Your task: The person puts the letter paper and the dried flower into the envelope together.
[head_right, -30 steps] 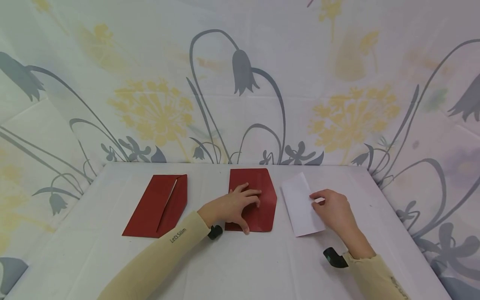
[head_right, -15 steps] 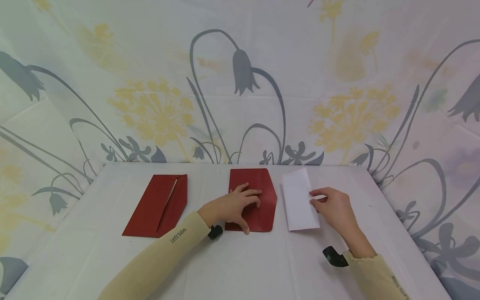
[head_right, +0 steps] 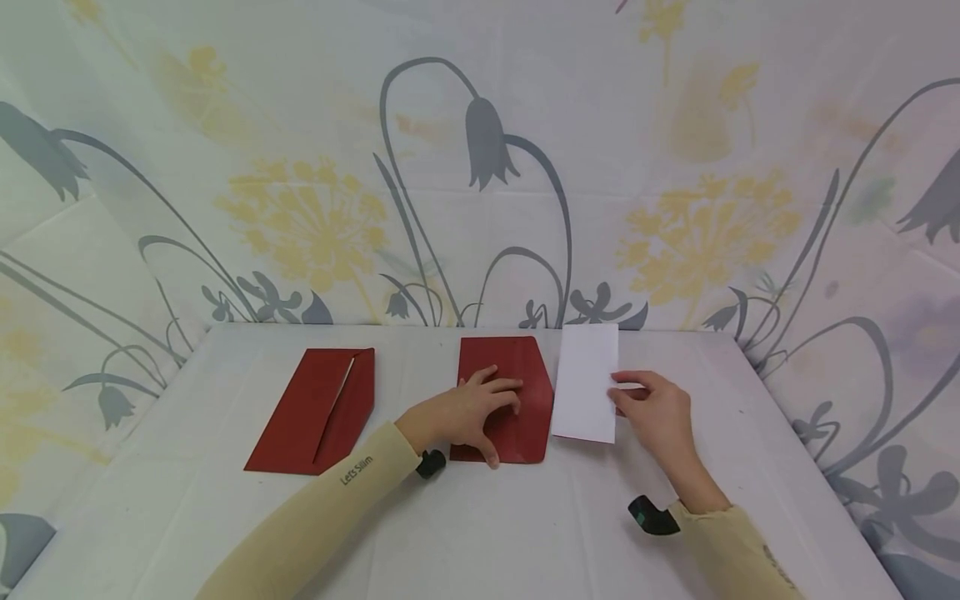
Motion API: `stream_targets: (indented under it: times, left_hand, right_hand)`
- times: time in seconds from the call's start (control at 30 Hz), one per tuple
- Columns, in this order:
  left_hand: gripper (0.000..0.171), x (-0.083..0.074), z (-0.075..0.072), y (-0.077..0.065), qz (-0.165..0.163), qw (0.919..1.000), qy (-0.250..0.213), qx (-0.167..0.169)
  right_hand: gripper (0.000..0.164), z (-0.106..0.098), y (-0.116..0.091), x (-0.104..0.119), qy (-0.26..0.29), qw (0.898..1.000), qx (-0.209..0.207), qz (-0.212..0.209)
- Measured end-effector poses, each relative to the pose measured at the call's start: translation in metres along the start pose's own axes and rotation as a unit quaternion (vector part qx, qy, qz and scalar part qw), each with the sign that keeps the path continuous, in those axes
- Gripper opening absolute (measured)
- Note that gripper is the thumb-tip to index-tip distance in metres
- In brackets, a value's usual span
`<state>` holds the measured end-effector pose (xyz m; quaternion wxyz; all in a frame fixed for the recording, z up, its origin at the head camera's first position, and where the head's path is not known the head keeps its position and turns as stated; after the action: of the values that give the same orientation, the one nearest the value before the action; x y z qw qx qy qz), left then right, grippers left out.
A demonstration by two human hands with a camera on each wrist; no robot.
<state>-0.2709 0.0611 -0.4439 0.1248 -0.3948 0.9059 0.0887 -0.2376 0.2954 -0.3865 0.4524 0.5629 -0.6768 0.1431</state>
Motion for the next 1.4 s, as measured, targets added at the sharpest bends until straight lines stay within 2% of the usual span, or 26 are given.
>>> stream_targets:
  times: [0.3, 0.57, 0.83, 1.0, 1.4]
  left_hand:
    - [0.073, -0.001, -0.001, -0.001, -0.001, 1.0000, 0.005, 0.001]
    - [0.074, -0.001, 0.000, -0.001, -0.005, 1.0000, 0.000, 0.004]
    - [0.074, -0.001, 0.000, -0.001, -0.003, 1.0000, -0.002, 0.002]
    - [0.073, 0.001, 0.001, -0.001, -0.006, 1.0000, 0.000, 0.004]
    - [0.071, 0.000, 0.002, 0.001, 0.000, 1.0000, 0.000, 0.003]
  right_hand:
    - [0.028, 0.020, -0.005, -0.005, 0.024, 1.000, 0.011, 0.015]
    - [0.029, 0.034, -0.007, -0.010, 0.024, 0.999, 0.023, 0.034]
    - [0.027, 0.043, -0.008, -0.009, 0.043, 0.998, 0.025, 0.025]
    - [0.027, 0.049, -0.010, -0.006, 0.037, 0.999, 0.030, 0.009]
    - [0.025, 0.064, -0.015, -0.002, 0.011, 0.998, 0.061, 0.004]
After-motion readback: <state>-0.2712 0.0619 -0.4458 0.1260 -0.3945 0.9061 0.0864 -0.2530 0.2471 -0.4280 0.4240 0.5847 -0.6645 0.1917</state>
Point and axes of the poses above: each hand's wrist, its own y-axis towards the middle knuckle, its own z-axis out of the palm, x = y × z, the point moved 9 cm from there along y, towards the middle knuckle, and after that the axes turned 13 degrees about -x, right-handed, at the moved point
